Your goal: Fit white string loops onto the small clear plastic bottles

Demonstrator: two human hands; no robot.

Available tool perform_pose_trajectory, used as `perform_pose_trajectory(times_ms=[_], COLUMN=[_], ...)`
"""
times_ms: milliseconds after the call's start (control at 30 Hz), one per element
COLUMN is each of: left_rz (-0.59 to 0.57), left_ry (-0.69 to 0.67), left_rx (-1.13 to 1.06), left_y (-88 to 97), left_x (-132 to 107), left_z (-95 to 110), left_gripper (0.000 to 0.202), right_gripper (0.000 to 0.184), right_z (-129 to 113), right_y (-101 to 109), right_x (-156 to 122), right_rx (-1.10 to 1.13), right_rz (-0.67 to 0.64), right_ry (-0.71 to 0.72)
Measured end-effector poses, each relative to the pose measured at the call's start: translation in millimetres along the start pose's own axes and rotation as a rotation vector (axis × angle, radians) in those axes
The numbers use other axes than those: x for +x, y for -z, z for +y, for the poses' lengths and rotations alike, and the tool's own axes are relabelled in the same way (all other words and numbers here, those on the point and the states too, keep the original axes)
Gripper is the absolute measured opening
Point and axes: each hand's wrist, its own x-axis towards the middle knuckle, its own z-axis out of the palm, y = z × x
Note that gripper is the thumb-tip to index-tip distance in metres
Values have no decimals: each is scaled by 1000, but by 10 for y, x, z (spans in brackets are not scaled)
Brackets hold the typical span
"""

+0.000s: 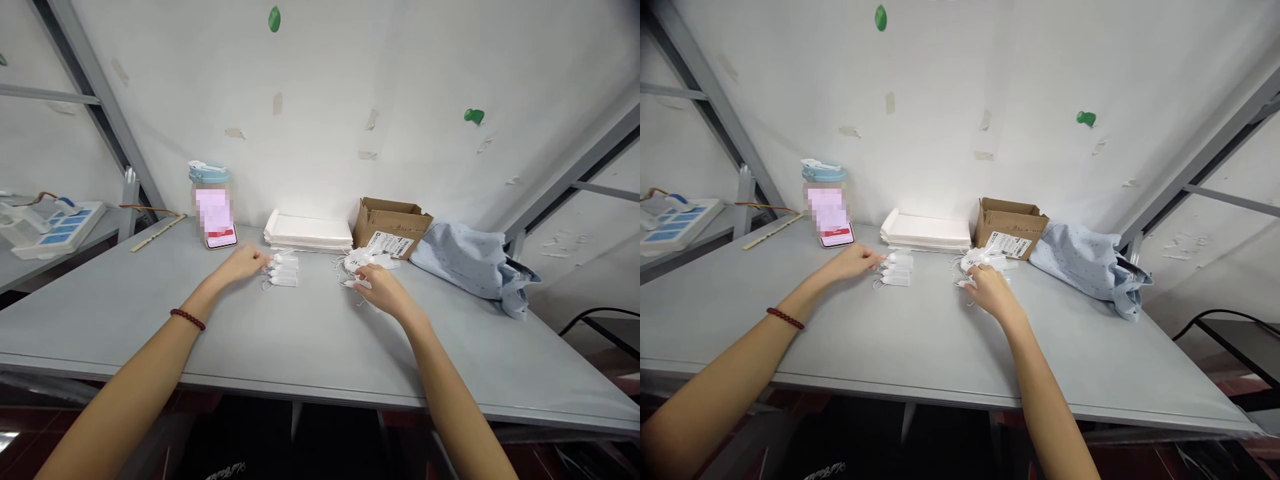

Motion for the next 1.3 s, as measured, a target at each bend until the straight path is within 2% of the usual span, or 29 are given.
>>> perform_pose_trajectory(times_ms=[200,333,467,567,633,667,733,800,867,1033,1200,1300], left_rz=[144,151,144,76,-44,-121,-268,-355,-374,-340,-306,-331], left_ry=[-123,-166,-225,-263,-297,-322,-367,-380,-350,-305,-279,-240], left_rx=[150,143,87,9,-90,-140,-200,-207,-209,-276,-359,-391], left_y=[-15,-63,-166,-255,-313,-339,-384,-415,-431,-429,-403,-381], left_x=[-26,-68,-112,-156,-191,-210,-244,-270,-284,-280,-280,-290], left_z=[20,113,213,276,307,318,335,349,364,411,450,463], left_gripper=[43,43,44,38,23,22,39,47,43,27,25,26], right_gripper=[22,24,28,28,26,26,24,23,23,22,19,17], right_z=[-28,-79,-115,-147,-179,-198,-235,-265,-281,-290,-303,-312], right_y=[-20,-87,-108,-96,-91,-90,-93,-99,-105,-107,-90,-79], right_x=[-22,0,6,-13,-29,-35,-40,-38,-32,-29,-50,-57], right_rx=[-74,-106,-1,182,320,382,475,527,545,576,657,688], right_rz=[-98,-121,-52,-28,-34,-38,-51,-71,-85,-107,-185,-203], right_ry=[-20,13,46,49,69,82,105,112,103,110,133,129])
